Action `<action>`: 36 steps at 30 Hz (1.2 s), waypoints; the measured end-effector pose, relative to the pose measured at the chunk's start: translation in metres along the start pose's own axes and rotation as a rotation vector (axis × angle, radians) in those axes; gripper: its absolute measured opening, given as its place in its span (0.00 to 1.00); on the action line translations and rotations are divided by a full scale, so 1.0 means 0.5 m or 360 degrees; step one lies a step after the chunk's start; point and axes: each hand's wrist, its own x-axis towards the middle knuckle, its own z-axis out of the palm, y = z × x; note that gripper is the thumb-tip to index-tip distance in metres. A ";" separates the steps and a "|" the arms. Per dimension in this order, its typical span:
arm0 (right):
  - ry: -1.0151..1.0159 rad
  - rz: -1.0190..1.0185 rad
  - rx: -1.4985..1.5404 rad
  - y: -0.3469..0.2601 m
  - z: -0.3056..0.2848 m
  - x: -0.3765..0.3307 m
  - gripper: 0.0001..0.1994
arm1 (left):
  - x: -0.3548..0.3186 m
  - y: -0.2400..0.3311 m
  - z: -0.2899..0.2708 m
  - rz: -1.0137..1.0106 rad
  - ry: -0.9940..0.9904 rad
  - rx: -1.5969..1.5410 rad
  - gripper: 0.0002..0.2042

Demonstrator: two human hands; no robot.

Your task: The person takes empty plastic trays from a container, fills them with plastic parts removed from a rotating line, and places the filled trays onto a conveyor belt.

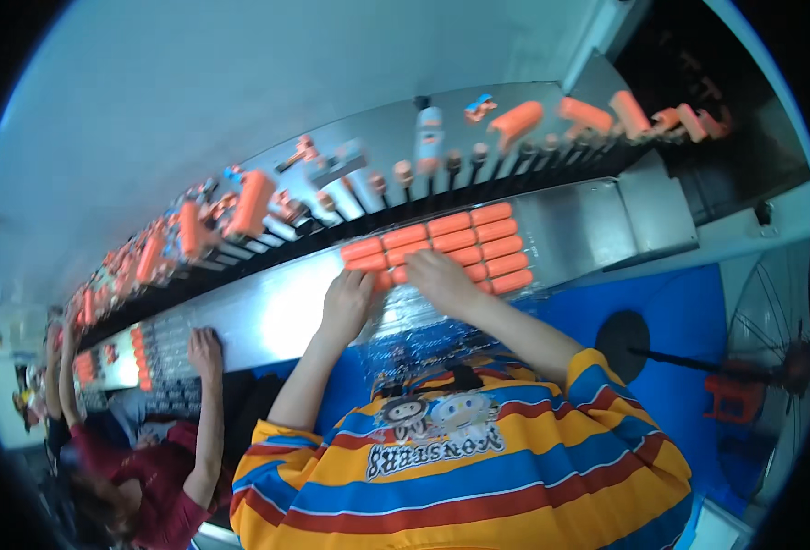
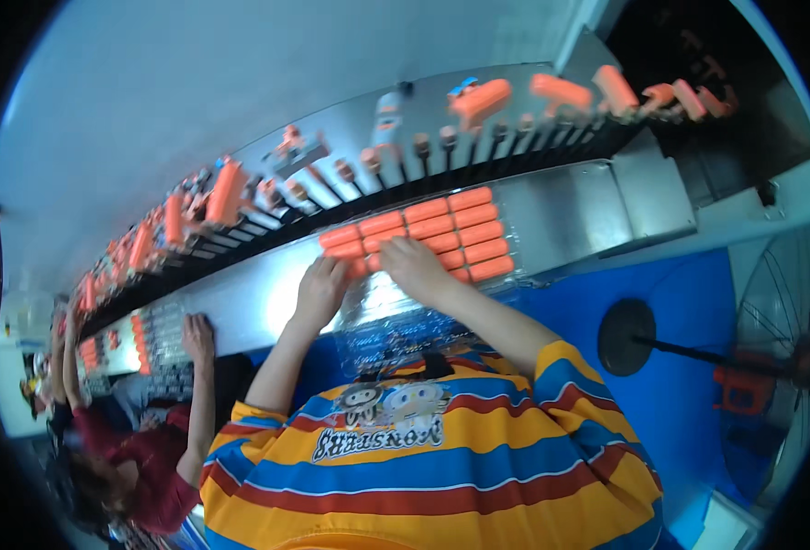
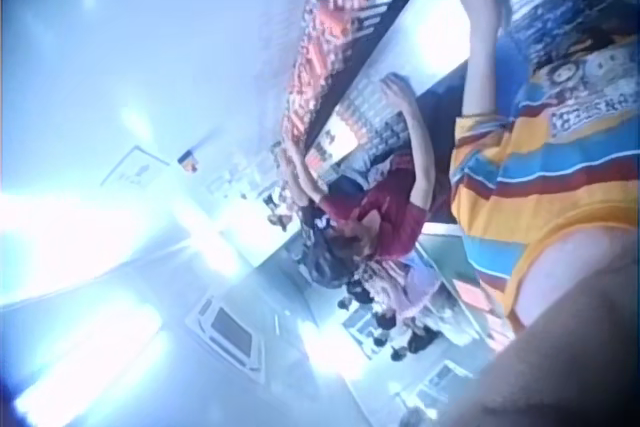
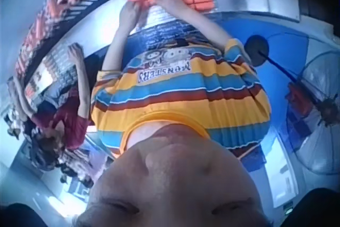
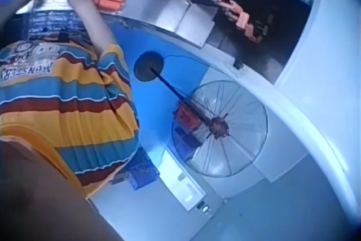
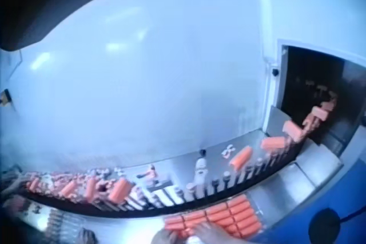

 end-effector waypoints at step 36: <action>-0.0224 0.0366 -0.0531 0.539 -0.802 -0.192 0.10 | 0.801 0.542 -0.147 0.0187 -0.0392 -0.0103 0.09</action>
